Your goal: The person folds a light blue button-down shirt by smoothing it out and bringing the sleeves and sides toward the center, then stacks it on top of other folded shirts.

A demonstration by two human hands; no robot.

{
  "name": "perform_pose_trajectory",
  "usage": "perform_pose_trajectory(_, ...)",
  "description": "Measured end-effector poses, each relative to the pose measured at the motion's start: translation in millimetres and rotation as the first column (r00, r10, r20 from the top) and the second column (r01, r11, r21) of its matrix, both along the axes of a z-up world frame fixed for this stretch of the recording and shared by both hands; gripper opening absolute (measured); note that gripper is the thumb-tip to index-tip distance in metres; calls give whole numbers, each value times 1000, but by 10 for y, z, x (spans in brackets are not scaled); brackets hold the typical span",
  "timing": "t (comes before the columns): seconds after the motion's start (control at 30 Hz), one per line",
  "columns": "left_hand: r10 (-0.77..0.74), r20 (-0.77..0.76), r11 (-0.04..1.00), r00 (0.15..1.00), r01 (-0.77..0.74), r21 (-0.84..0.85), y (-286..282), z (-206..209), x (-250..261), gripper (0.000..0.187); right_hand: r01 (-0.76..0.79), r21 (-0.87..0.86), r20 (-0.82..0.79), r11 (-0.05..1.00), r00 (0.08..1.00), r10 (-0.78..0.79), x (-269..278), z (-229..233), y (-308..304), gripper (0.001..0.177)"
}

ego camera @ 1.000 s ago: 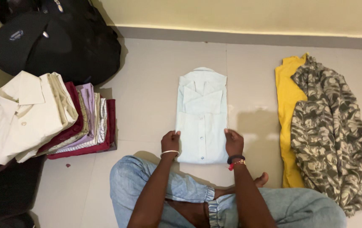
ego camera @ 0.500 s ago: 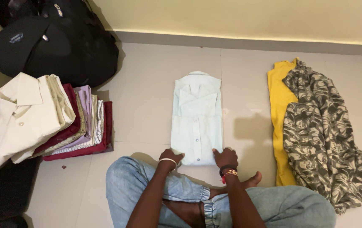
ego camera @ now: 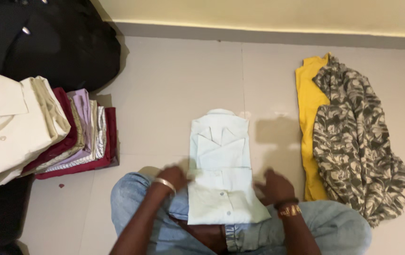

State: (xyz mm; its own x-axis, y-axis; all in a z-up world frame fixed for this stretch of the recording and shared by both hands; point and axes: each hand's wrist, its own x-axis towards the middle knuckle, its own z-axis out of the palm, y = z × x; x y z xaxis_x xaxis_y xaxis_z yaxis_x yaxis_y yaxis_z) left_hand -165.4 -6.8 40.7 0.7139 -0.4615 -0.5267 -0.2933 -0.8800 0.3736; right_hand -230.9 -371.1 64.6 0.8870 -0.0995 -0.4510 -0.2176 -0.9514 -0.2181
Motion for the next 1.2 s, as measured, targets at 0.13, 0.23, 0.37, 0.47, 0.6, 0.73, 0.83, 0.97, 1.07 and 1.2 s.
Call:
perform_pose_trajectory(0.13, 201, 251, 935, 947, -109, -337, 41, -308, 909, 35, -225, 255, 651, 940, 759, 5, 361, -166, 459, 41)
perform_pose_trajectory(0.23, 173, 321, 917, 931, -34, -397, -121, -312, 1499, 42, -316, 268, 549, 910, 826, 125, 424, -261, 977, 51)
perform_pose_trajectory(0.37, 92, 92, 993, 991, -85, -79, -307, -342, 1982, 40, -366, 75, 158, 928, 923, 351, 264, -364, 1371, 77)
perform_pose_trajectory(0.47, -27, 53, 999, 998, 25, 43, -370, -588, 2244, 38, -342, 83, -93, 936, 933, 349, 243, -293, 1435, 93)
perform_pose_trajectory(0.6, -131, 36, 982, 991, 124, 143, -282, -796, 2522, 40, -339, 103, -168, 935, 921, 352, 286, -167, 1455, 95)
perform_pose_trajectory(0.73, 14, 67, 987, 998, -25, 162, -248, -653, 2506, 47, -351, 107, -154, 930, 919, 364, 322, -122, 1494, 96)
perform_pose_trajectory(0.83, 284, 7, 944, 959, -281, 171, -290, -533, 2442, 53, -348, 133, -170, 928, 914, 368, 361, -129, 1473, 95)
perform_pose_trajectory(0.97, 177, 348, 975, 921, -212, 66, -407, -614, 2442, 43, -304, 148, -28, 941, 950, 311, 393, -165, 1394, 97)
perform_pose_trajectory(1.07, 194, 568, 962, 800, -42, -270, -785, -709, 2227, 25, -192, 105, -4, 976, 981, 194, 439, -173, 1385, 104)
perform_pose_trajectory(1.2, 230, 160, 872, 960, -130, -471, -1499, -655, 2018, 34, -106, 100, -10, 989, 994, 107, 387, -226, 1371, 120)
